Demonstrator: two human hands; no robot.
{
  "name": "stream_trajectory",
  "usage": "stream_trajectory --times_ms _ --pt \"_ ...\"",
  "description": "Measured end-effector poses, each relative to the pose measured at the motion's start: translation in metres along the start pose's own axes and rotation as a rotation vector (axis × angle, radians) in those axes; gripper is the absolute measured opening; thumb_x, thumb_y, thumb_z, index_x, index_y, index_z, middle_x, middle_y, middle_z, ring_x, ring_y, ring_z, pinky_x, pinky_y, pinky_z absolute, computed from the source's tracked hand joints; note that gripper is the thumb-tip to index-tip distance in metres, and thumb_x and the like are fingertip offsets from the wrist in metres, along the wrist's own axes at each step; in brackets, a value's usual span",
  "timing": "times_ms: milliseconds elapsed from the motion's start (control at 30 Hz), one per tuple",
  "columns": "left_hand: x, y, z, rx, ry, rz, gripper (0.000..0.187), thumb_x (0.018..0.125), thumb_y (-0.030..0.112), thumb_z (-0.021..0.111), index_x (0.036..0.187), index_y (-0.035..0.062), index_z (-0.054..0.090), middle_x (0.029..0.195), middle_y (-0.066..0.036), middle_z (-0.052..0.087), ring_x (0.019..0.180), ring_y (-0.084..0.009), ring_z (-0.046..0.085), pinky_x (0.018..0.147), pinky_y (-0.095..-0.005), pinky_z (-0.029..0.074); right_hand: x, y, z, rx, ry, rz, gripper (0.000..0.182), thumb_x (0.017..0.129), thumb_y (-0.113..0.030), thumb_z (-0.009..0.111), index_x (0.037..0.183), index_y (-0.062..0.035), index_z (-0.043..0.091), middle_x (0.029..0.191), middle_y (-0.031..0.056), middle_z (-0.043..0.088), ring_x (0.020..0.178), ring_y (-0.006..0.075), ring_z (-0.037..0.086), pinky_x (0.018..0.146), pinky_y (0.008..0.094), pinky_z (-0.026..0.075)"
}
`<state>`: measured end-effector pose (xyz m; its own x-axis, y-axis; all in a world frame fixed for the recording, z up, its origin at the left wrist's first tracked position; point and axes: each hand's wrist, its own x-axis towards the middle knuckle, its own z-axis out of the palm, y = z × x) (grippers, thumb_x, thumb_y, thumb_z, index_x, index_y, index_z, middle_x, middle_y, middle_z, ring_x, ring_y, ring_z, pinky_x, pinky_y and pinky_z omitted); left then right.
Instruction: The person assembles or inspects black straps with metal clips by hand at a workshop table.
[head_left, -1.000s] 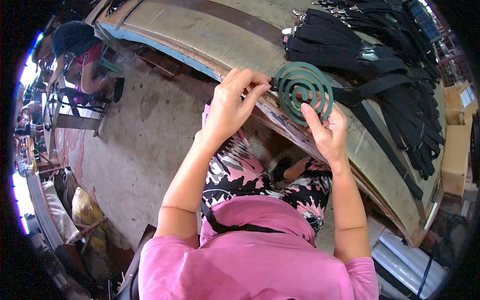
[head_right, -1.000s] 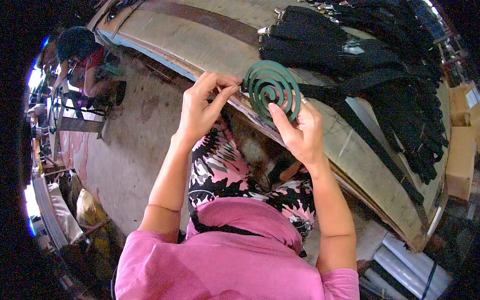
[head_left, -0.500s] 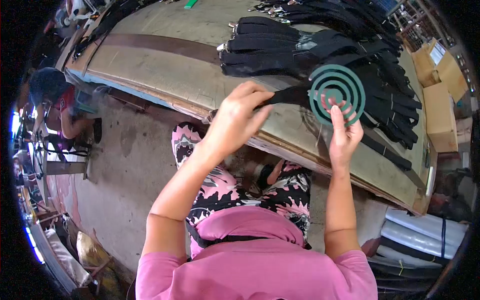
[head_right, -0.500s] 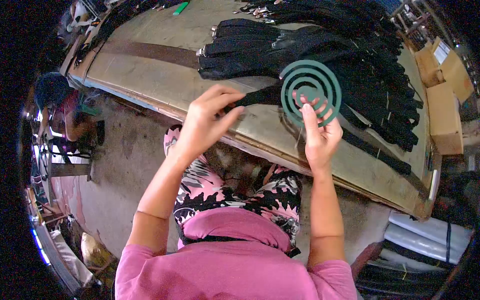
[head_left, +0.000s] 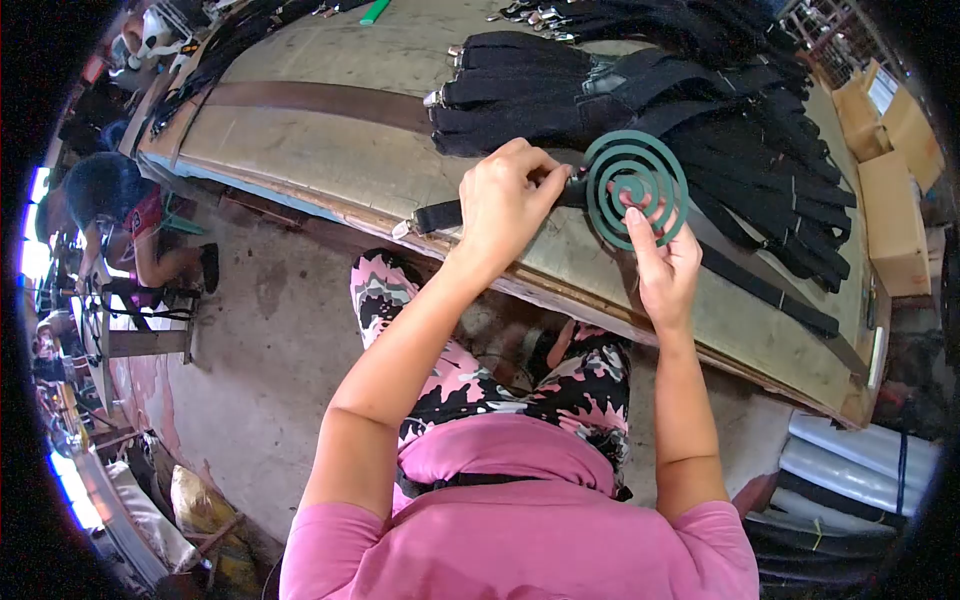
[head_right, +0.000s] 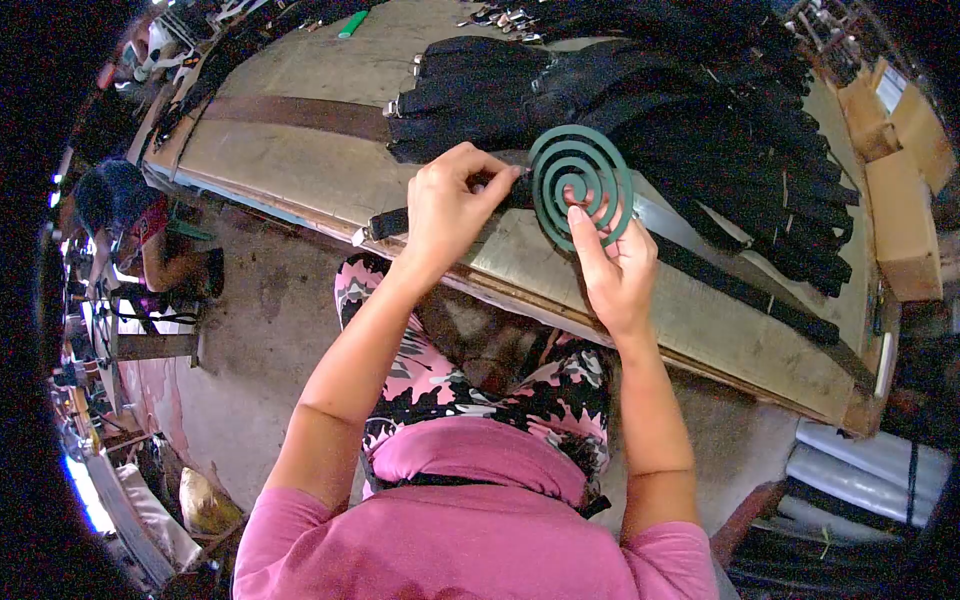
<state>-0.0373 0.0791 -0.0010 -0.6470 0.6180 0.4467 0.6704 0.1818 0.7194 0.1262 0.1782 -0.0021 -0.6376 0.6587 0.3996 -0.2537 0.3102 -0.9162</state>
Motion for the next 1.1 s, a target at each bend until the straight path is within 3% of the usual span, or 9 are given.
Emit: stream_trajectory --times_ms 167,233,633,900,1100 --pt "-0.007 0.006 -0.017 -0.085 -0.022 -0.108 0.02 0.087 0.021 0.072 0.086 0.0015 0.069 0.079 -0.012 0.068 0.064 -0.023 0.064 0.06 -0.0335 0.048 0.0 -0.001 -0.001 -0.079 -0.025 0.028 0.021 0.096 -0.004 0.062 0.115 0.0037 0.065 0.11 0.0099 0.068 0.096 0.0122 0.063 0.084 0.0267 0.05" --pt "-0.01 0.004 -0.019 -0.087 -0.026 -0.096 0.02 0.088 0.021 0.071 0.087 0.0013 0.069 0.079 -0.012 0.068 0.065 -0.023 0.064 0.061 -0.0336 0.049 0.0 0.002 -0.004 -0.276 -0.072 0.028 0.021 0.093 -0.005 0.065 0.112 0.0031 0.065 0.107 0.012 0.069 0.092 0.0159 0.065 0.082 0.0291 0.05" --pt "-0.01 0.004 -0.02 -0.1 -0.036 -0.071 0.021 0.09 0.022 0.069 0.087 0.0012 0.067 0.079 -0.012 0.067 0.067 -0.0259 0.064 0.063 -0.0345 0.049 0.006 -0.005 0.002 -0.44 -0.107 -0.14 0.019 0.089 -0.004 0.067 0.107 0.0021 0.065 0.1 0.0144 0.067 0.087 0.0264 0.065 0.079 0.0335 0.05" --pt "-0.01 0.003 -0.02 -0.097 -0.047 -0.076 0.022 0.091 0.024 0.068 0.087 0.0016 0.067 0.079 -0.012 0.067 0.067 -0.0254 0.064 0.062 -0.0347 0.047 0.006 -0.003 0.004 -0.428 -0.101 -0.152 0.018 0.089 -0.004 0.067 0.106 0.0019 0.065 0.099 0.0141 0.066 0.087 0.0265 0.064 0.079 0.0335 0.049" --pt "-0.009 -0.002 -0.028 -0.164 -0.133 -0.079 0.017 0.086 0.016 0.072 0.089 0.0002 0.067 0.085 -0.011 0.069 0.074 -0.0221 0.067 0.072 -0.0322 0.054 0.002 0.0 0.001 -0.35 -0.067 -0.09 0.018 0.09 -0.004 0.067 0.107 0.0025 0.065 0.1 0.0129 0.067 0.088 0.0218 0.064 0.08 0.0318 0.049"
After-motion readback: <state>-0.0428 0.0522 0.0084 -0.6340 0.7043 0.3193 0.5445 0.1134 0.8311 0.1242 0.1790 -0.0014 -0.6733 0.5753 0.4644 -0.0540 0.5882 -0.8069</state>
